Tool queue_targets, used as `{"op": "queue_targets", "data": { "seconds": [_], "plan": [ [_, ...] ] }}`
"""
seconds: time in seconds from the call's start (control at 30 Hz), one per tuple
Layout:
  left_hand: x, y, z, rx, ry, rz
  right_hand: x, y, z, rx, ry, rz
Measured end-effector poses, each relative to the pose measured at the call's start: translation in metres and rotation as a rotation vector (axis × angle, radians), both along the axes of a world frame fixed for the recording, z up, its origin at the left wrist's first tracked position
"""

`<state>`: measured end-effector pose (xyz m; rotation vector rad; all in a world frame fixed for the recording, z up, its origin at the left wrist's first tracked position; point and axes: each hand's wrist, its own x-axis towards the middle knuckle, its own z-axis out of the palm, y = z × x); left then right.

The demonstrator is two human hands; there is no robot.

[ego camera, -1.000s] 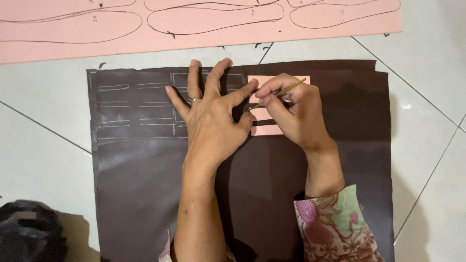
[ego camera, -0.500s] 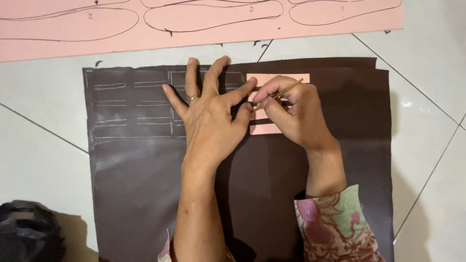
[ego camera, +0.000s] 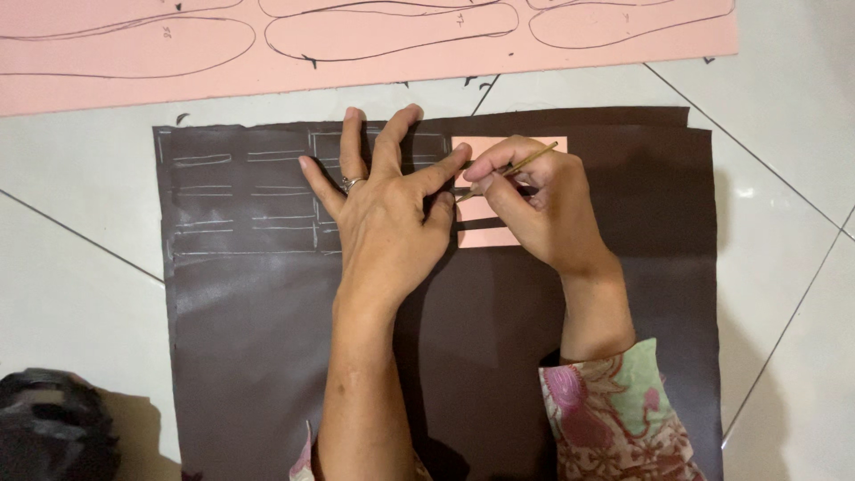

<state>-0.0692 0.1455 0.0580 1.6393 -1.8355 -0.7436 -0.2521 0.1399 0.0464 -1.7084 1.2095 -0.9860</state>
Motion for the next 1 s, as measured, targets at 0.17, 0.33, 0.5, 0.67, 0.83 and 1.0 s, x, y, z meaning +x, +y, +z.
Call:
{"op": "queue_targets", "data": {
  "seconds": [0.17, 0.33, 0.5, 0.67, 0.83, 1.0],
  "plan": [
    [0.001, 0.001, 0.000, 0.003, 0.027, -0.004, 0.000, 0.000, -0.001, 0.029, -0.009, -0.021],
    [0.000, 0.000, 0.000, 0.006, 0.017, -0.001, -0.002, 0.000, 0.003, -0.049, 0.031, 0.057],
    [0.001, 0.001, 0.001, 0.012, 0.034, -0.001, -0.001, 0.000, 0.008, 0.049, 0.030, 0.071],
    [0.001, 0.000, 0.004, 0.033, 0.028, 0.002, 0.000, 0.000, 0.010, 0.080, 0.008, 0.098],
    [0.001, -0.001, 0.005, 0.031, 0.023, 0.002, -0.001, 0.000, 0.010, 0.083, -0.015, 0.119],
    [0.001, -0.001, 0.005, 0.043, 0.028, -0.002, -0.002, 0.001, 0.010, 0.107, -0.029, 0.113]
  ]
}}
